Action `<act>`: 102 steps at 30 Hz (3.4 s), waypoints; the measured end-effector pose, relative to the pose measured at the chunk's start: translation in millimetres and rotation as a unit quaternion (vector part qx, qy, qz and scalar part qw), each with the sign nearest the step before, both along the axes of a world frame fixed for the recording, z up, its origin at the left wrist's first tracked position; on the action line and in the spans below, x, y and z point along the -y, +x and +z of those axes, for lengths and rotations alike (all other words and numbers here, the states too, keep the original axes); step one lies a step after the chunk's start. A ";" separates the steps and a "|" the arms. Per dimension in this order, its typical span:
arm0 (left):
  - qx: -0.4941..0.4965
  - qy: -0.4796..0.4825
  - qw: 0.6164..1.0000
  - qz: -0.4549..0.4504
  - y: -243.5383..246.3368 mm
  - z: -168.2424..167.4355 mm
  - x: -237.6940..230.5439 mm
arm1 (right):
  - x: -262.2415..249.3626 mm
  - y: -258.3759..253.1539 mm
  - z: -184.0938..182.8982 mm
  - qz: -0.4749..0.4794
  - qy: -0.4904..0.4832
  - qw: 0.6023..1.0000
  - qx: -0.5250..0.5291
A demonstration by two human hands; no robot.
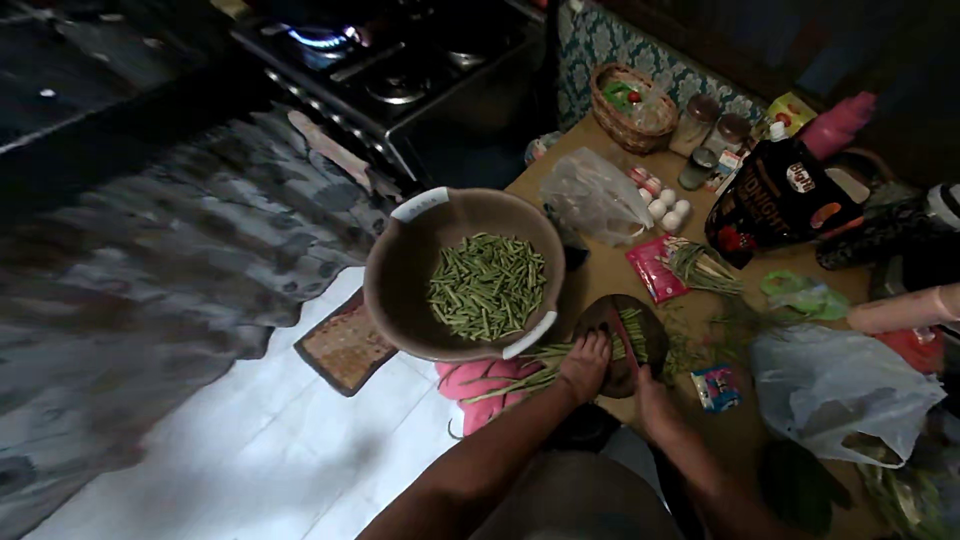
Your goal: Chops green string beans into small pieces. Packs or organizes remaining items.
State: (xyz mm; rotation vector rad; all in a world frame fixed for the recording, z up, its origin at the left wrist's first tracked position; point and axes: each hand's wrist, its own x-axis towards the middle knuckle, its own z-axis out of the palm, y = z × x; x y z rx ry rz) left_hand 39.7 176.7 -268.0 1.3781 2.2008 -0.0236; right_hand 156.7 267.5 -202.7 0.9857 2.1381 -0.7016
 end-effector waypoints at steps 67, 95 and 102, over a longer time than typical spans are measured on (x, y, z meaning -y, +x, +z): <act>0.060 0.102 0.993 0.021 -5.1 -17.1 18.2 | -56.6 -86.4 -56.2 0.085 0.138 0.960 -0.229; 0.062 0.101 0.993 0.019 -3.5 -15.4 12.1 | -69.9 -10.2 24.7 -0.064 0.068 0.958 -0.272; 0.045 0.062 0.997 -0.006 -4.0 -9.7 -22.9 | -87.0 138.1 -63.8 -0.156 0.135 0.967 -0.148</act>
